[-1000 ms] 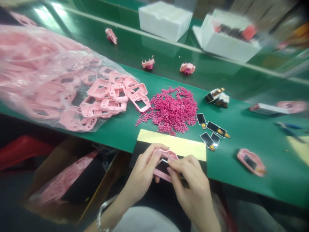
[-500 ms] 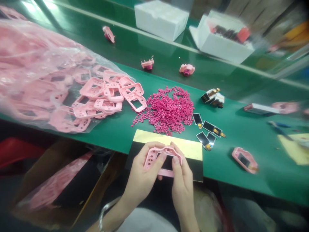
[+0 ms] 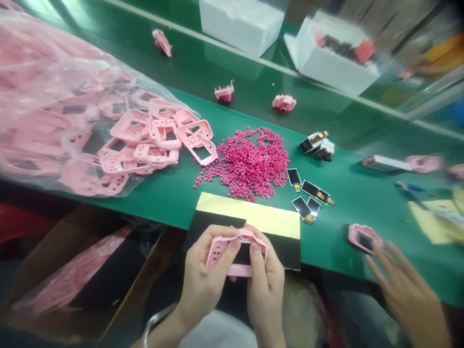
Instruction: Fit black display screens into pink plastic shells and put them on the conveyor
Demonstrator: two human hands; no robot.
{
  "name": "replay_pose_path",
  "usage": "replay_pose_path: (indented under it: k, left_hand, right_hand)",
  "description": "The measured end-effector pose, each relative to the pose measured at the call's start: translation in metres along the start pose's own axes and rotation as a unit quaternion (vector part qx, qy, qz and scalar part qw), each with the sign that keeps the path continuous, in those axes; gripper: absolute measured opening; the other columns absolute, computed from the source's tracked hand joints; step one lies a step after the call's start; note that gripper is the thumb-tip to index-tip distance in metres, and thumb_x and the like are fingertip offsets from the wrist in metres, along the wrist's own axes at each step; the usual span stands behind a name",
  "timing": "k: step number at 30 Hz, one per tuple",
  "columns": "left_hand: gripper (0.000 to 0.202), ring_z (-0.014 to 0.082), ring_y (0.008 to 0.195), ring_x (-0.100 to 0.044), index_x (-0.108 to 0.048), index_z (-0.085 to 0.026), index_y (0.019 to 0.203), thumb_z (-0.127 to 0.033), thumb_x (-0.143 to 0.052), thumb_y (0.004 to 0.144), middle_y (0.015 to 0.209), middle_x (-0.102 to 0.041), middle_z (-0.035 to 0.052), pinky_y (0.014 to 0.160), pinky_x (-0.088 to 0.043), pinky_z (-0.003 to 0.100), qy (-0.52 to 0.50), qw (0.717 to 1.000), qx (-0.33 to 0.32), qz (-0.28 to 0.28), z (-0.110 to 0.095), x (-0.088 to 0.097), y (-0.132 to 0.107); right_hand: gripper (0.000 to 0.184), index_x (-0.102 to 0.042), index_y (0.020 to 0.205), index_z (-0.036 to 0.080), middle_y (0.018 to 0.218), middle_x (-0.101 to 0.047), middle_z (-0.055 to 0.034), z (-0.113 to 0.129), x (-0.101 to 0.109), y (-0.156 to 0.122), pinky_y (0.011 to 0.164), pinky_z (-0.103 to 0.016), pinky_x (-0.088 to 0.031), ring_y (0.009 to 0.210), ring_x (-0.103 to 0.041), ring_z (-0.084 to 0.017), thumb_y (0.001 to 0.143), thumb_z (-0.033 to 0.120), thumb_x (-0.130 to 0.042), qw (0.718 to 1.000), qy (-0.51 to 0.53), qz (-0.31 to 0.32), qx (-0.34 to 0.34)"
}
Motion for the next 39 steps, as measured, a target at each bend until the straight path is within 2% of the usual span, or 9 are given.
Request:
replay_pose_path:
  k: [3, 8, 16, 24, 29, 31, 33, 35, 39]
  left_hand:
    - [0.006, 0.0073, 0.046, -0.061, -0.07, -0.021, 0.083, -0.026, -0.07, 0.086, 0.082, -0.075, -0.0013, 0.038, -0.047, 0.013, 0.013, 0.999, -0.035, 0.008, 0.001, 0.005, 0.002]
    - [0.014, 0.0087, 0.059, -0.071, -0.071, -0.024, 0.099, -0.022, -0.058, 0.097, 0.089, -0.079, -0.002, 0.052, -0.056, 0.011, 0.06, 0.988, -0.12, 0.077, -0.001, 0.005, 0.004]
    - [0.016, 0.0107, 0.075, -0.076, -0.067, -0.023, 0.101, -0.014, -0.055, 0.095, 0.092, -0.08, -0.0012, 0.066, -0.058, 0.01, 0.123, 0.966, -0.222, 0.042, -0.008, 0.007, -0.002]
    - [0.011, 0.0133, 0.068, -0.074, -0.068, -0.022, 0.092, -0.019, -0.058, 0.095, 0.081, -0.078, -0.0005, 0.058, -0.058, 0.013, 0.091, 0.982, -0.163, 0.033, -0.003, 0.011, 0.0]
    - [0.01, 0.0118, 0.05, -0.065, -0.068, -0.02, 0.091, -0.028, -0.062, 0.092, 0.078, -0.073, -0.0004, 0.038, -0.051, 0.016, 0.013, 0.998, -0.067, -0.014, 0.01, 0.025, 0.014]
    - [0.011, 0.0087, 0.038, -0.055, -0.066, -0.019, 0.091, -0.03, -0.063, 0.091, 0.074, -0.071, -0.002, 0.031, -0.044, 0.016, -0.009, 0.999, -0.03, -0.028, 0.018, 0.029, 0.02]
    - [0.013, 0.0074, 0.035, -0.051, -0.065, -0.019, 0.093, -0.032, -0.064, 0.091, 0.073, -0.069, -0.002, 0.029, -0.042, 0.016, -0.021, 0.999, -0.006, -0.031, 0.024, 0.031, 0.023]
    - [0.016, 0.0076, 0.037, -0.051, -0.065, -0.018, 0.095, -0.034, -0.064, 0.091, 0.077, -0.07, -0.0004, 0.029, -0.042, 0.016, -0.037, 0.999, 0.014, -0.016, 0.029, 0.03, 0.024]
    - [0.022, 0.0104, 0.048, -0.056, -0.064, -0.018, 0.097, -0.038, -0.064, 0.091, 0.084, -0.07, 0.0021, 0.033, -0.045, 0.017, -0.065, 0.997, 0.044, 0.008, 0.033, 0.025, 0.023]
  right_hand:
    - [0.039, -0.073, 0.121, 0.021, 0.121, -0.074, -0.0108, 0.002, -0.003, -0.001, 0.077, -0.034, -0.064, 0.099, -0.074, -0.026, 0.095, 0.047, -0.061, 1.0, 0.026, -0.002, -0.007]
    - [0.034, -0.074, 0.112, 0.023, 0.11, -0.076, -0.0068, 0.001, -0.005, 0.006, 0.086, -0.035, -0.062, 0.098, -0.074, -0.023, 0.084, 0.044, -0.074, 0.998, 0.042, -0.035, 0.004]
    - [0.023, -0.073, 0.097, 0.021, 0.092, -0.074, -0.0024, 0.01, -0.008, 0.006, 0.076, -0.024, -0.059, 0.084, -0.072, -0.016, 0.081, 0.036, -0.076, 0.995, 0.029, -0.082, 0.041]
    - [0.018, -0.068, 0.093, 0.02, 0.085, -0.071, -0.0013, 0.016, -0.016, 0.003, 0.072, -0.024, -0.057, 0.078, -0.069, -0.016, 0.081, 0.032, -0.074, 0.995, 0.004, -0.078, 0.063]
    - [0.03, -0.068, 0.112, 0.021, 0.105, -0.074, -0.0052, 0.032, -0.023, 0.031, 0.081, -0.029, -0.055, 0.089, -0.069, -0.018, 0.092, 0.042, -0.062, 0.983, -0.097, 0.095, 0.126]
    - [0.035, -0.069, 0.115, 0.02, 0.107, -0.072, -0.007, 0.039, -0.011, 0.055, 0.081, -0.032, -0.052, 0.088, -0.066, -0.018, 0.098, 0.045, -0.052, 0.956, -0.219, 0.047, 0.187]
    - [0.032, -0.073, 0.105, 0.018, 0.102, -0.07, -0.0086, 0.044, 0.0, 0.076, 0.08, -0.034, -0.048, 0.088, -0.064, -0.021, 0.096, 0.043, -0.056, 0.905, -0.35, -0.046, 0.239]
    - [0.025, -0.075, 0.091, 0.017, 0.094, -0.069, -0.0083, 0.043, 0.001, 0.092, 0.08, -0.036, -0.045, 0.087, -0.062, -0.022, 0.091, 0.039, -0.063, 0.869, -0.413, -0.077, 0.262]
    - [0.022, -0.075, 0.085, 0.018, 0.087, -0.069, -0.0059, 0.044, -0.001, 0.098, 0.078, -0.033, -0.043, 0.081, -0.061, -0.019, 0.092, 0.036, -0.064, 0.867, -0.402, -0.075, 0.286]
Point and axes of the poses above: each hand's wrist, its own y-axis towards the middle knuckle, its own x-axis out of the back of the hand, z = x × y, the point moved 7 cm from there along y, towards the middle knuckle
